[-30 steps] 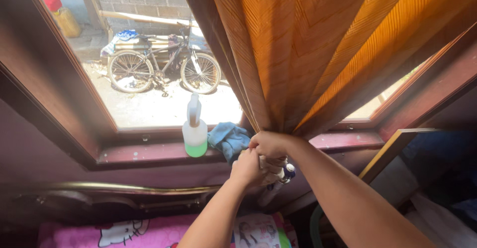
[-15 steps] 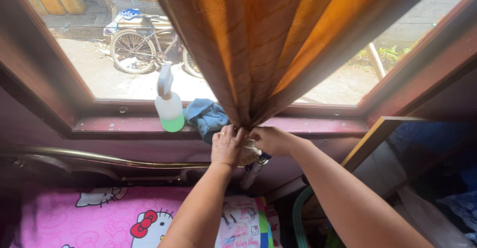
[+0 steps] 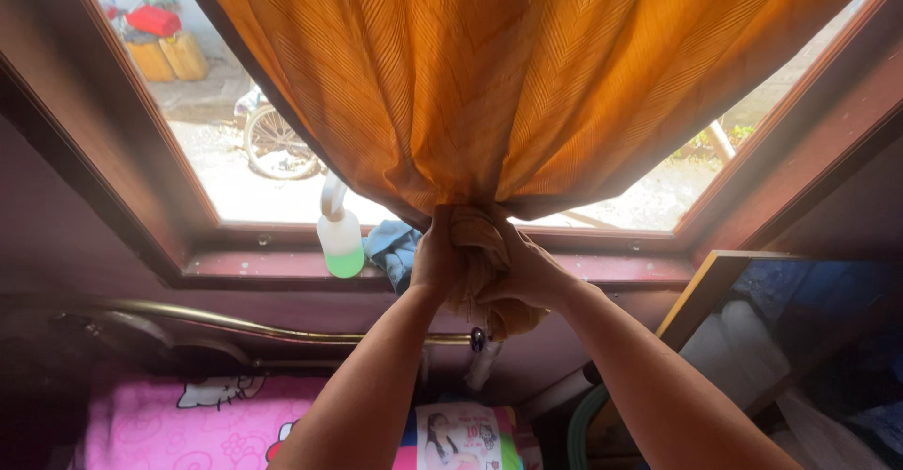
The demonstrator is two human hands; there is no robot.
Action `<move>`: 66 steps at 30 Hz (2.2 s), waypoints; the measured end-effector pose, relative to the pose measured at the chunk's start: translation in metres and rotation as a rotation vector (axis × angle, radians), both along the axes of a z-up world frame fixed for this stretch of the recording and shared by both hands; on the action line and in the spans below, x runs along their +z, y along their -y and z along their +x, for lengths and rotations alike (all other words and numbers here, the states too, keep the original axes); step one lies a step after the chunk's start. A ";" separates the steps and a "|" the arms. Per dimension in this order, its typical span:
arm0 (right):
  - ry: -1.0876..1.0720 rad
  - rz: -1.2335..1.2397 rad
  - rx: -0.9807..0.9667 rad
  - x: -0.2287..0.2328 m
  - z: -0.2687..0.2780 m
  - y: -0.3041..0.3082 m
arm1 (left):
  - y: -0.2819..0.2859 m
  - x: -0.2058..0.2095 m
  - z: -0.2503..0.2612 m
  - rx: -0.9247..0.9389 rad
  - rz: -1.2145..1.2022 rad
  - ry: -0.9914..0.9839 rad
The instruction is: The person cleans a window using a spray bottle and a cloth. They spray the window surface and wipe it with the cloth, then adjust the curtain to access the window frame and continue cleaning.
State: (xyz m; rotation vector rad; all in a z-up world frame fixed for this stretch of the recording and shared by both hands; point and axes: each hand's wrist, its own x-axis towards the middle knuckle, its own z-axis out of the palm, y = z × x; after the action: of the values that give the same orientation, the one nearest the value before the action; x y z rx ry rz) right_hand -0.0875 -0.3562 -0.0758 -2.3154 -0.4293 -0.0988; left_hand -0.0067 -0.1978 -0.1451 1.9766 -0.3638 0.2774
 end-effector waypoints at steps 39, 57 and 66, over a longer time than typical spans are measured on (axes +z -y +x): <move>-0.138 0.242 -0.386 0.085 -0.012 0.040 | 0.024 0.123 -0.010 -0.021 0.274 -0.269; -0.432 0.596 -0.387 0.131 -0.021 0.039 | 0.015 0.103 -0.031 0.092 0.390 -0.119; -0.102 -0.052 -0.292 0.051 0.028 0.106 | 0.024 0.141 -0.043 0.054 0.085 -0.040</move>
State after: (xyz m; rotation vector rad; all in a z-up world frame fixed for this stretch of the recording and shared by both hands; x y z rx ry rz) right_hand -0.0595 -0.4622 -0.0248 -2.4080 -0.0409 -0.1127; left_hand -0.0493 -0.2220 -0.0045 2.0751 -0.3005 0.2598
